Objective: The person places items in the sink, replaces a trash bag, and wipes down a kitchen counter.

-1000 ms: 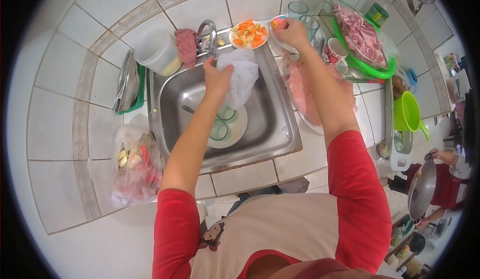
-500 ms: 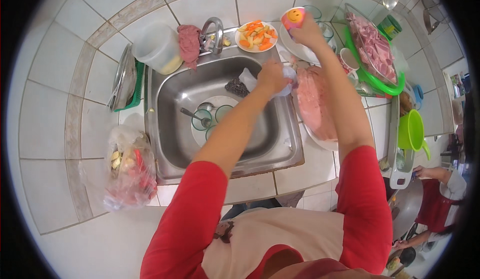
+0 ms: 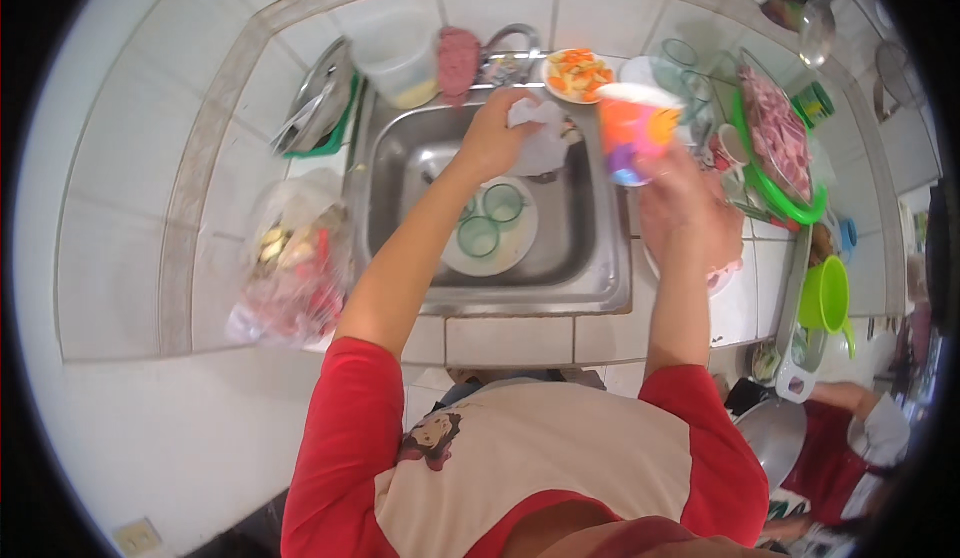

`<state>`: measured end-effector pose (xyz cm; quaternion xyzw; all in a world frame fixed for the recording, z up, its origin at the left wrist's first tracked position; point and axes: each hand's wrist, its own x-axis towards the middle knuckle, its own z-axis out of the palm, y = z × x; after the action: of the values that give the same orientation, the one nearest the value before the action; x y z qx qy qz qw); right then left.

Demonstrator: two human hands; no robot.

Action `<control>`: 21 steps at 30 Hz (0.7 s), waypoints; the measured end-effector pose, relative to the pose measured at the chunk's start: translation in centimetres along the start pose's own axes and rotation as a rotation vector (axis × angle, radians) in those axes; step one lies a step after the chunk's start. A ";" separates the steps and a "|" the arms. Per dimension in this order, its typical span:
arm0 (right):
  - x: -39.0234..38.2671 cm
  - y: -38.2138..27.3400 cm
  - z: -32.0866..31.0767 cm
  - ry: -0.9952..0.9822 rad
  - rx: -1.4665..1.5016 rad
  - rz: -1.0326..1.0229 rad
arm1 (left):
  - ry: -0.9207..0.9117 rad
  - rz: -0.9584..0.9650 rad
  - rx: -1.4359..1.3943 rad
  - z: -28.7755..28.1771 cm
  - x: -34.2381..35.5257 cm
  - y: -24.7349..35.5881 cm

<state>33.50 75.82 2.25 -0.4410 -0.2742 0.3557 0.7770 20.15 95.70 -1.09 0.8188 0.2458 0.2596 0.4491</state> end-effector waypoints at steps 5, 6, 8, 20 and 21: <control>0.7 9.8 8.9 -0.286 0.233 0.152 | 0.176 0.063 -0.027 -4.5 -3.9 -1.3; 0.8 10.8 10.7 -0.325 0.237 0.177 | 0.220 0.108 0.362 -6.5 -4.9 -1.2; 0.8 12.4 14.6 -0.355 0.117 0.178 | 0.146 0.029 0.346 -12.1 -8.0 -1.6; -2.9 16.2 38.4 -0.602 0.309 0.112 | 0.641 -0.589 0.677 -31.7 -29.6 1.1; -3.5 17.5 39.0 -0.617 0.232 0.158 | 0.634 -0.467 0.337 -32.3 -30.2 -0.5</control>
<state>-2.85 98.44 4.35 -0.2411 -0.4190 0.5605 0.6724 -23.25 96.37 7.17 0.6827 0.5895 0.3460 0.2582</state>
